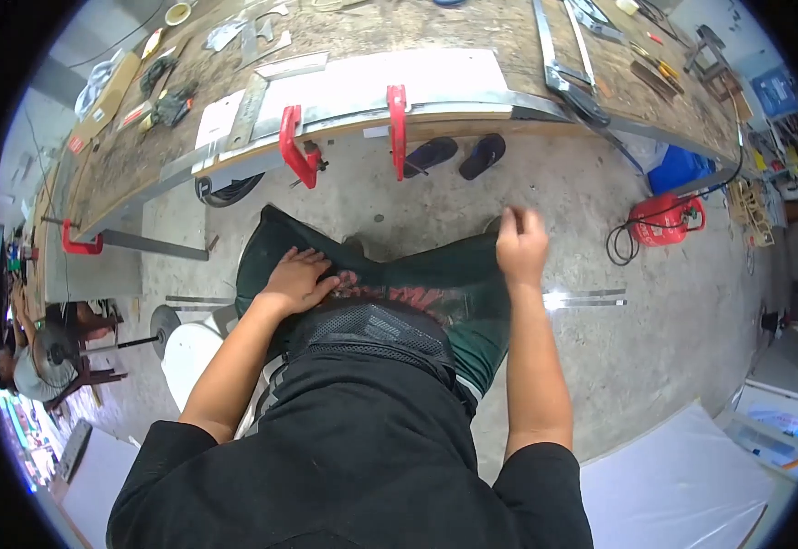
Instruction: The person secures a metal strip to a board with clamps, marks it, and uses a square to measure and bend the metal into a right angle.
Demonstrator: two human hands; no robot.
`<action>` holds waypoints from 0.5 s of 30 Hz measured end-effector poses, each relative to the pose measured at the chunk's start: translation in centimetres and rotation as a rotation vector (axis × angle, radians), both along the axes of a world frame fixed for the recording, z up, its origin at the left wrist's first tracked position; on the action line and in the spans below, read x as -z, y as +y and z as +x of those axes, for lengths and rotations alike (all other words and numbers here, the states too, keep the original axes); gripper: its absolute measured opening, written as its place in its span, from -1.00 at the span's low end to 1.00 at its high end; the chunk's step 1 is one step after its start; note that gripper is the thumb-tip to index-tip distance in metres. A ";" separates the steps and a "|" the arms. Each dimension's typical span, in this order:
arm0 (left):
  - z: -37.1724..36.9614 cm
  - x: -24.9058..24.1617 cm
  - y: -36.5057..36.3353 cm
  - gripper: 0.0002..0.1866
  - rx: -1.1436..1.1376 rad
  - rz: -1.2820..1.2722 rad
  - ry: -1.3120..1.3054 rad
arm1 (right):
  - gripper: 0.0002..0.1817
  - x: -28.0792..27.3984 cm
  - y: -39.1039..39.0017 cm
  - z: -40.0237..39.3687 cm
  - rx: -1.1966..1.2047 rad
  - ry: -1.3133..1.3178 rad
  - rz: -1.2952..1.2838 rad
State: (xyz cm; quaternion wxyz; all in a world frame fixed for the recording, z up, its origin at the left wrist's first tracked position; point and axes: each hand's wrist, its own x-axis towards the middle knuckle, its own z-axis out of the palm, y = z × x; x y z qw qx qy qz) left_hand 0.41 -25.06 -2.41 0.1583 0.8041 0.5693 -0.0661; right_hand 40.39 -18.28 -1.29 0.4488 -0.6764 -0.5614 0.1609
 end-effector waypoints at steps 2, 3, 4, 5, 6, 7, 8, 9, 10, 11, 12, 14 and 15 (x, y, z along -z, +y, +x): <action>0.4 -1.1 1.2 -0.49 0.094 -0.192 -0.347 | -0.79 -3.7 1.0 0.2 -0.027 0.023 0.075; 0.9 -1.7 1.7 -0.49 0.105 -0.195 -0.349 | -0.80 -5.4 1.4 0.3 -0.074 0.044 0.152; 1.5 -2.2 2.1 -0.55 0.054 -0.205 -0.380 | -0.80 -6.9 1.8 0.2 -0.067 0.040 0.150; 2.0 -2.5 2.4 -0.60 0.002 -0.216 -0.408 | -0.82 -8.2 2.1 0.0 -0.074 0.078 0.188; 2.3 -1.9 2.7 -0.60 0.009 -0.218 -0.407 | -0.84 -9.2 2.3 -0.3 -0.080 0.117 0.227; 2.5 -0.8 2.8 -0.65 -0.004 -0.116 -0.474 | -0.84 -9.8 2.4 -0.6 -0.092 0.157 0.252; 2.7 -0.1 2.7 -0.69 -0.021 -0.015 -0.541 | -0.84 -10.6 2.3 -1.0 -0.089 0.158 0.246; 3.1 0.1 2.8 -0.69 -0.024 -0.018 -0.541 | -0.83 -11.6 2.4 -1.4 -0.074 0.076 0.285; 3.4 0.4 3.1 -0.72 -0.012 -0.017 -0.532 | -0.83 -12.3 2.7 -1.7 -0.064 -0.005 0.324; 3.7 0.5 3.2 -0.74 -0.004 -0.017 -0.522 | -0.78 -12.6 3.5 -1.3 -0.069 -0.006 0.318; 3.9 0.5 3.2 -0.74 -0.016 -0.018 -0.519 | -0.78 -13.1 4.8 -1.0 -0.080 -0.002 0.314; 4.4 0.2 3.5 -0.74 -0.084 -0.095 -0.520 | -0.59 -14.3 7.8 0.1 -0.014 -0.608 0.537; 4.6 0.0 3.7 -0.74 -0.092 -0.081 -0.522 | -0.59 -14.2 9.7 1.3 -0.021 -0.607 0.551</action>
